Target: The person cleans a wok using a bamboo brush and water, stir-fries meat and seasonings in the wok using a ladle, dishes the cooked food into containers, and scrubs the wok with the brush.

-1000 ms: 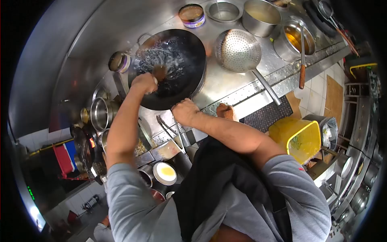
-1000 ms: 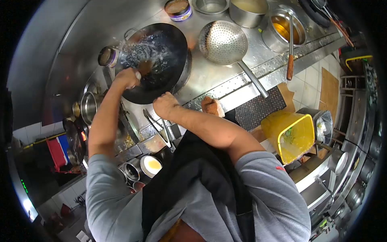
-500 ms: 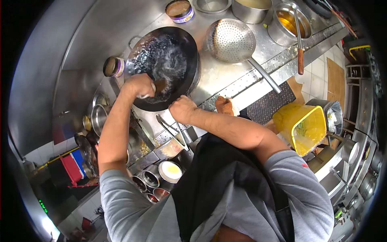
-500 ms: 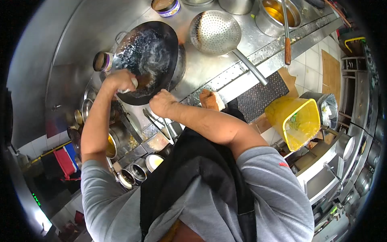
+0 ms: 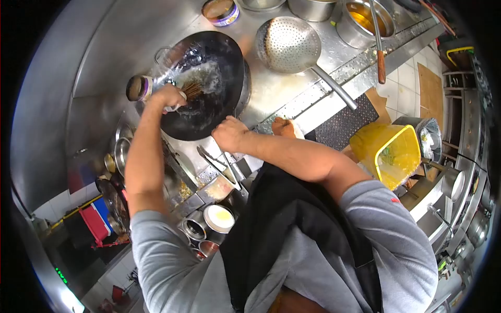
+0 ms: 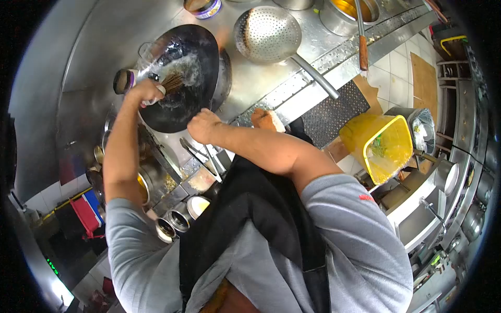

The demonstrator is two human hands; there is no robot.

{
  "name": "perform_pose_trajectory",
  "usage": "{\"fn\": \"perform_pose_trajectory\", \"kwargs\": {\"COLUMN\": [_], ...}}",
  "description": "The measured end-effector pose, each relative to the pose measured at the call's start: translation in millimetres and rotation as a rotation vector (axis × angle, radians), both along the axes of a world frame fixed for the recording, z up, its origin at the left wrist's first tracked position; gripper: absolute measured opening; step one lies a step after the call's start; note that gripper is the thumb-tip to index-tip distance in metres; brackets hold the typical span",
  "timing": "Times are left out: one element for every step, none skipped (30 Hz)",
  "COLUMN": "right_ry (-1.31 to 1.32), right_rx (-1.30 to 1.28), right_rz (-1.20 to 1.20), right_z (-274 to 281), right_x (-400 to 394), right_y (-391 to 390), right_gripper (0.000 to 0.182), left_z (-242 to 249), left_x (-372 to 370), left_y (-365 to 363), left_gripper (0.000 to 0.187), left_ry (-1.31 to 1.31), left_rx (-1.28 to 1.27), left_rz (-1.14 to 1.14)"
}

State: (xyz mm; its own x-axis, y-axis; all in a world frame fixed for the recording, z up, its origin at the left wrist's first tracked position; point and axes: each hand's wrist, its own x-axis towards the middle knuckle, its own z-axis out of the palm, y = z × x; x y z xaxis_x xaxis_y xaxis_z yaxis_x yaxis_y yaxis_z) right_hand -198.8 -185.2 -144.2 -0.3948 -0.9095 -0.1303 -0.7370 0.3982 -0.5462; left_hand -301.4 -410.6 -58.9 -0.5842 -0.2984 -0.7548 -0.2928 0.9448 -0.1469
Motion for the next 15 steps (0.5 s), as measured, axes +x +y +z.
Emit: {"fn": "perform_pose_trajectory", "kwargs": {"right_ry": [0.0,0.002,0.001,-0.006,-0.008,-0.001,0.006,0.007,-0.006,-0.022,-0.014,-0.011,-0.013,-0.006,0.002], "right_rx": [0.008,0.011,0.009,0.009,0.013,0.009,0.003,0.003,0.018,0.034,0.034,0.033,0.031,0.03,0.005], "right_rz": [0.018,0.02,0.006,-0.006,-0.006,-0.005,-0.004,-0.005,0.007,0.024,0.03,0.026,0.022,0.026,0.003], "right_z": [0,2,4,5,6,6,7,8,9,10,12,14,14,15,14], "right_x": [1,0,-1,1,2,1,1,0,-2,-1,-1,-3,-2,-2,-2], "right_y": [1,2,2,3,3,4,4,3,3,5,7,8,9,10,9], "right_gripper": [0.024,0.024,0.024,0.024,0.024,0.024,0.023,0.023,0.023,0.023,0.023,0.023,0.023,0.023,0.023], "left_z": [14,32,51,44,30,2,-34,-36,-37,-37,-28,-21,7,13,16], "left_x": [0,4,18,23,28,27,20,17,15,16,17,27,42,59,65], "left_y": [5,22,48,52,53,37,8,7,7,7,15,23,50,68,76], "left_gripper": [0.054,0.057,0.057,0.057,0.057,0.057,0.054,0.052,0.052,0.049,0.046,0.041,0.042,0.043,0.044], "left_ry": [-0.055,-0.169,-0.108,-0.07,-0.028,-0.024,0.161,0.342,0.345,0.252,0.167,0.097,0.07,0.105,0.141], "left_rx": [0.048,0.003,0.01,-0.031,-0.072,-0.07,-0.195,-0.319,-0.317,-0.213,-0.111,-0.019,0.044,0.007,-0.029], "left_rz": [0.013,-0.032,-0.107,-0.234,-0.358,-0.357,-0.227,-0.096,-0.096,-0.058,-0.016,-0.02,-0.097,-0.187,-0.28]}}
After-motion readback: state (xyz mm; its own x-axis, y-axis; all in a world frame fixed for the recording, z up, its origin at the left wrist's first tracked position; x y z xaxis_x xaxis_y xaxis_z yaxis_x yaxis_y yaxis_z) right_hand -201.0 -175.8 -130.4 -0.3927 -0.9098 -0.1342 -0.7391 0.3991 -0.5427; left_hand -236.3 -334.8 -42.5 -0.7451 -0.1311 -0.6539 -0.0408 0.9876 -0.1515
